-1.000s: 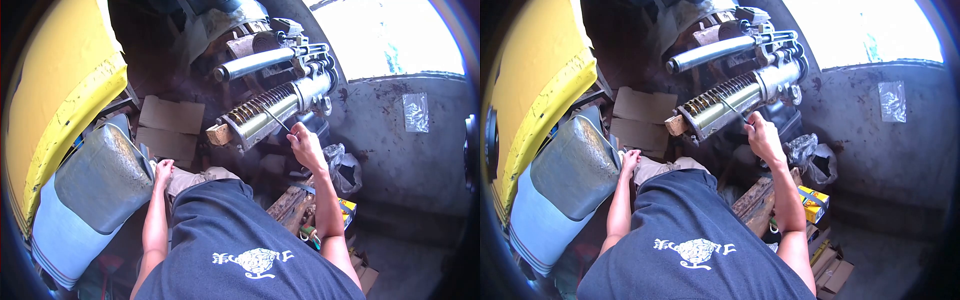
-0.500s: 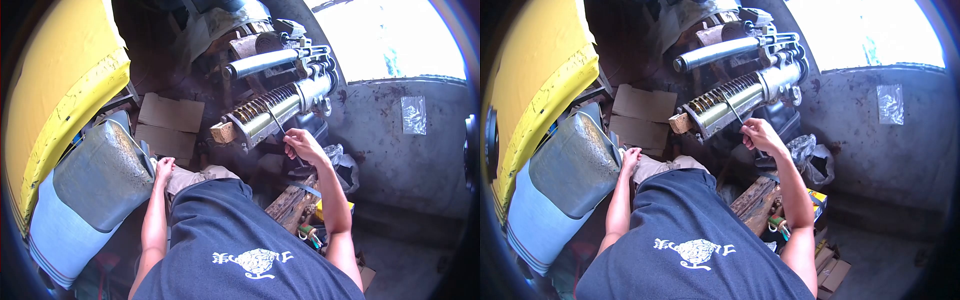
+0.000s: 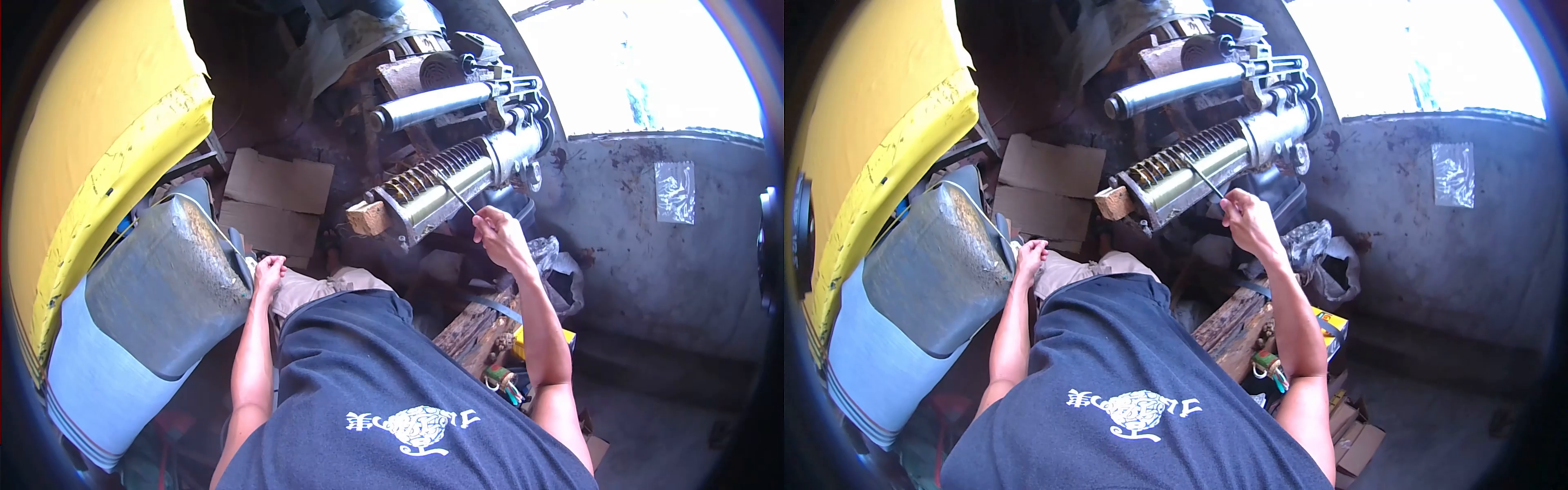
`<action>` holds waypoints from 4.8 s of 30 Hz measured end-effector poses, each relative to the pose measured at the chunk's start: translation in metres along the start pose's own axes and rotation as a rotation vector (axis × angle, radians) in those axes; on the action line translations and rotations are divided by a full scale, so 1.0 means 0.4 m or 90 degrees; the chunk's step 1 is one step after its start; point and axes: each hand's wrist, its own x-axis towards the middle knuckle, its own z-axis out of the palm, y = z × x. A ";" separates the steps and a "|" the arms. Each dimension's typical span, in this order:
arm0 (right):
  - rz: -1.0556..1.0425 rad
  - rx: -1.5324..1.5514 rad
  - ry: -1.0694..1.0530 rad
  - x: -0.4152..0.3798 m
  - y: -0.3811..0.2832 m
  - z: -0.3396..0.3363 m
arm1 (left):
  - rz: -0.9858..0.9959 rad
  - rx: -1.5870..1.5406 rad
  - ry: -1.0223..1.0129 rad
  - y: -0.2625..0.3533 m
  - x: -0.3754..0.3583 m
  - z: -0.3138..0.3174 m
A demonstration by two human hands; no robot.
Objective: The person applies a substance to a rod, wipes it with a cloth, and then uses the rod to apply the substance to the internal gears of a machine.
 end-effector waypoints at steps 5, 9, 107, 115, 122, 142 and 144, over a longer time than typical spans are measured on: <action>0.097 0.057 -0.132 0.004 -0.029 -0.044 | -0.010 0.013 -0.013 0.010 -0.005 0.000; 0.161 0.148 -0.169 0.006 -0.024 -0.049 | -0.012 0.005 -0.015 0.012 -0.009 -0.002; 0.015 0.330 0.131 -0.045 0.000 0.058 | -0.003 0.029 -0.027 -0.020 0.017 -0.001; -0.134 -0.124 0.147 -0.043 -0.095 0.016 | -0.011 0.026 -0.027 -0.008 0.010 0.003; -0.158 -0.216 0.161 -0.009 -0.055 0.041 | -0.012 0.011 -0.021 -0.001 0.002 0.001; 0.172 -0.057 -0.127 0.002 -0.117 -0.039 | 0.006 0.023 -0.032 -0.024 0.024 0.003; 0.071 -0.216 -0.060 0.000 -0.095 -0.023 | -0.003 0.023 -0.030 -0.021 0.024 0.005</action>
